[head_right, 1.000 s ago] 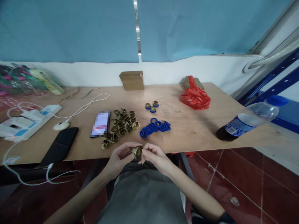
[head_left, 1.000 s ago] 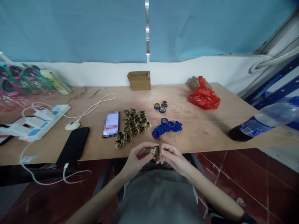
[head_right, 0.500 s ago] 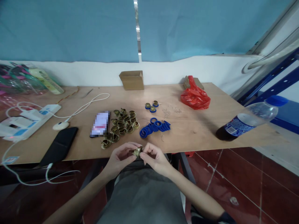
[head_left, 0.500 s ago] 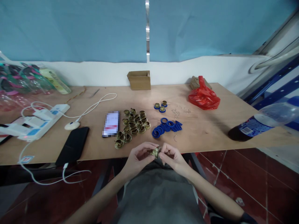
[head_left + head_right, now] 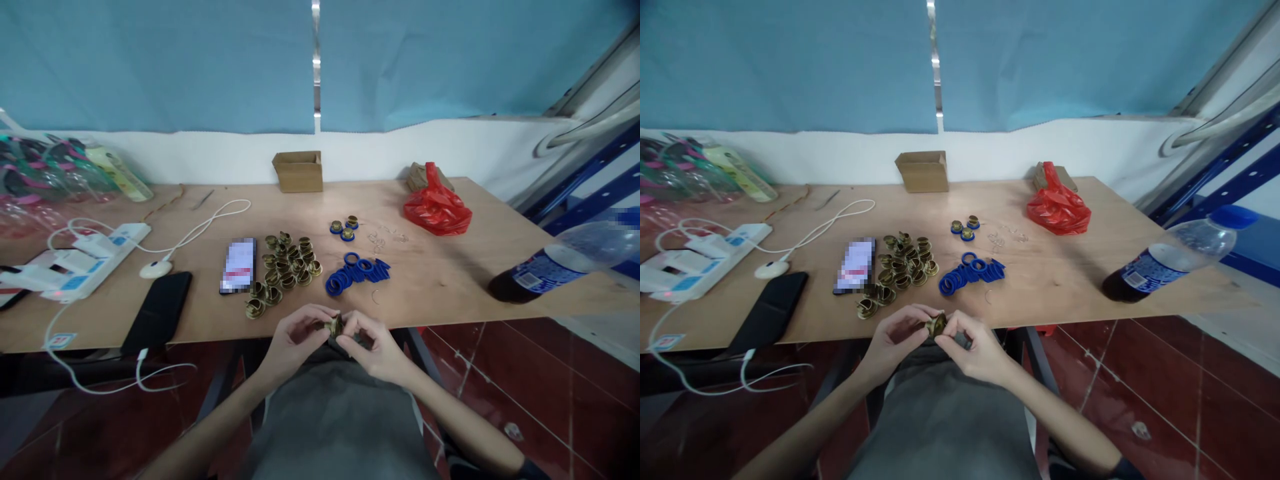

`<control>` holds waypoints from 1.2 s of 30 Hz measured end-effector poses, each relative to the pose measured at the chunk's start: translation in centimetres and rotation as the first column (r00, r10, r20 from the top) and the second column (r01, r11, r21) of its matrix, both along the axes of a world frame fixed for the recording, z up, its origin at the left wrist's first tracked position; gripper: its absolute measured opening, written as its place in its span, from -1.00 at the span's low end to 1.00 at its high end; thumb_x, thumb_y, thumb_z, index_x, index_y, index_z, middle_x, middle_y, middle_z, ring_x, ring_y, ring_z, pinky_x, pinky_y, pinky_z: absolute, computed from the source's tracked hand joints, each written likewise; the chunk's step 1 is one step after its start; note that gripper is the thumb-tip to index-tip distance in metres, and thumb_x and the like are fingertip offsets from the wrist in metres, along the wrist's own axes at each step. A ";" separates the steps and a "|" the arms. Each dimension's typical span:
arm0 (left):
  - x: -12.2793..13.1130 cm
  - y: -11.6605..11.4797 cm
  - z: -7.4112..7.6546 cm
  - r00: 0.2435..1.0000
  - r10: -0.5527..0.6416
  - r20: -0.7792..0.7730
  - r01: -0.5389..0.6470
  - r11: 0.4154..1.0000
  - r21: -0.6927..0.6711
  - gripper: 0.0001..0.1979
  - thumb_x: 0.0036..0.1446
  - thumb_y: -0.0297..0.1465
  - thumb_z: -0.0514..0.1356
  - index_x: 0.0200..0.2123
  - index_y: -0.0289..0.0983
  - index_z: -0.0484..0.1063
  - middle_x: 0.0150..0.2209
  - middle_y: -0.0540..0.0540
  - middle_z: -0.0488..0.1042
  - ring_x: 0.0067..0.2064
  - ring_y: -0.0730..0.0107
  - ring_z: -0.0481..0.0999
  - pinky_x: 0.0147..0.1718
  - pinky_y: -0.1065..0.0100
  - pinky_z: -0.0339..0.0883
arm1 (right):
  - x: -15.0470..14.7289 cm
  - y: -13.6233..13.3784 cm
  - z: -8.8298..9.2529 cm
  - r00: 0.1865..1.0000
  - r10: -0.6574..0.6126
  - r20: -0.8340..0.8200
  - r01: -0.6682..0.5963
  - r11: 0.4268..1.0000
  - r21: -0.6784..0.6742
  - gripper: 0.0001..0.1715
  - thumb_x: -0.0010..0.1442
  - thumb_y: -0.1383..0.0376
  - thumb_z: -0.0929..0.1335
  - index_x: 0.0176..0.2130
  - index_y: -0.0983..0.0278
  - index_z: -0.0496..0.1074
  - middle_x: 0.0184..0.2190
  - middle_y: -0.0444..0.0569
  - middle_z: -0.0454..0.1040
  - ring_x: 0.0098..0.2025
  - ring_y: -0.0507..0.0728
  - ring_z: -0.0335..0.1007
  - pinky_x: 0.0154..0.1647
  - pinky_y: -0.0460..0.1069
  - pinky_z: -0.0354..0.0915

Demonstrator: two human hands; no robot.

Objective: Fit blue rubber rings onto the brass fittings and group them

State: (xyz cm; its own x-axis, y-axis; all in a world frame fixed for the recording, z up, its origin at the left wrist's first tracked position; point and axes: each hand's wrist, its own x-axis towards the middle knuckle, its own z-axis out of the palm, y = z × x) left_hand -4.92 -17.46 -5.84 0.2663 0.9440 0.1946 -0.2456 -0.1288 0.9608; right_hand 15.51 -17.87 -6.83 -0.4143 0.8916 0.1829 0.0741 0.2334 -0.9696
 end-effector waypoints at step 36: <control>0.2 -0.4 0.2 0.999 0.005 -0.044 -0.004 1.000 0.005 -0.94 0.12 -0.45 0.41 -0.36 -0.25 0.59 -0.14 -0.19 0.70 -0.03 0.19 0.69 0.02 0.24 0.55 | 0.3 1.5 0.2 0.960 0.147 -0.237 -0.210 0.941 -0.264 -0.52 0.17 0.00 0.52 -0.46 0.27 0.35 -0.52 -0.17 0.36 -0.47 0.00 0.19 -0.42 -0.09 0.09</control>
